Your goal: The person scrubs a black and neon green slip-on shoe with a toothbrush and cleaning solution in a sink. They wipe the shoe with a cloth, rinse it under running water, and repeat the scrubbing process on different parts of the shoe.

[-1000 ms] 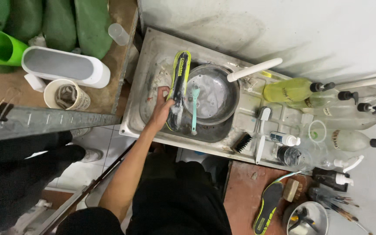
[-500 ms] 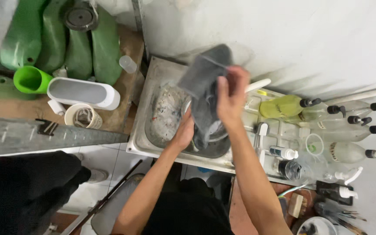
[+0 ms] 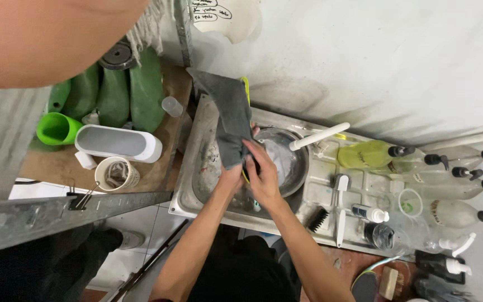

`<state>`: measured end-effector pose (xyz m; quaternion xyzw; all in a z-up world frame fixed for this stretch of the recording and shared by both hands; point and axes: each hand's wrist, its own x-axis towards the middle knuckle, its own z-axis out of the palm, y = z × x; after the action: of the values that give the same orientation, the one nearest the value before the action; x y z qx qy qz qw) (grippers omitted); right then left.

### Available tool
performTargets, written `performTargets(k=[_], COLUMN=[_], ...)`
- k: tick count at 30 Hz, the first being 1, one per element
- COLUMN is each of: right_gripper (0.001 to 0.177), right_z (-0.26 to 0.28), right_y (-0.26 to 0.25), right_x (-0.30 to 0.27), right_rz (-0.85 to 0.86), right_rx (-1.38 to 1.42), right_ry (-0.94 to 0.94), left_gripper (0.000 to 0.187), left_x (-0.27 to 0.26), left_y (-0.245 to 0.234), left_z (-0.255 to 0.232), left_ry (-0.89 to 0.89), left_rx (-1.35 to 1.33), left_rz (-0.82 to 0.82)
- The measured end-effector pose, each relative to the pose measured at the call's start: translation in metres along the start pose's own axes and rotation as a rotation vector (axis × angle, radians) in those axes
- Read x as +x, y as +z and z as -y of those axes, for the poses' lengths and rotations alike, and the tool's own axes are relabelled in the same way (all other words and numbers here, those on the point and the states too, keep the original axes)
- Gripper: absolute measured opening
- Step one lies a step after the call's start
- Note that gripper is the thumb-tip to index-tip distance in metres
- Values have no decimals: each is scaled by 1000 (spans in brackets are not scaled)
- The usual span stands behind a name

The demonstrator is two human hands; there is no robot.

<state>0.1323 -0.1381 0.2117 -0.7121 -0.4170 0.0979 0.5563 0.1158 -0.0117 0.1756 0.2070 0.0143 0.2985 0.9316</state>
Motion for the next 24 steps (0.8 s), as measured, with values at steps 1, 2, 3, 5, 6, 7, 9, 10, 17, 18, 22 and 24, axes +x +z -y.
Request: performTargets(k=[1,2,3,5,6,7,9,10,17,18,22,24], right_gripper=[43,43,40,37,48,62,60,59,45,39,27,26], right_z=[-7,-6,-5,-1,2,7,12,15,18,11,-18,-7], right_y=[-2,-5,-8,-17,-22,-31,-22,-16,16,14,-13,-33], right_x=[-12,-24,-32,-27,-13,-4,17,29,-26,-38,-76,-88], right_rz=[-17,-23,-22,-27,-65,-95,-81,-68,-201,-218,-163,-338], right_rx=[-20,-21,-21,-19,-130,-245,-190,-133,-132,-161,-39,40], right_ry=[-3,4,21,37,-56,-140,-170,-206,-175,-150,84,255], left_gripper=[67,67,71,76,74,73,70,69,61,68,80,77], left_x=[4,5,11,16,15,9,1,-1,7,8,34,38], left_y=[-6,-12,-18,-18,-12,-6,7,13,56,70,67,50], left_z=[3,0,-4,-7,-6,-1,4,5,-22,-35,-39,-42], left_ry=[-21,-30,-193,-361,-353,-345,-324,-312,-183,-167,-28,-117], left_rx=[-90,-91,-291,-486,-393,-307,-130,-38,48,137,474,290], left_rz=[14,13,9,9,15,13,14,17,-18,-58,-94,-128])
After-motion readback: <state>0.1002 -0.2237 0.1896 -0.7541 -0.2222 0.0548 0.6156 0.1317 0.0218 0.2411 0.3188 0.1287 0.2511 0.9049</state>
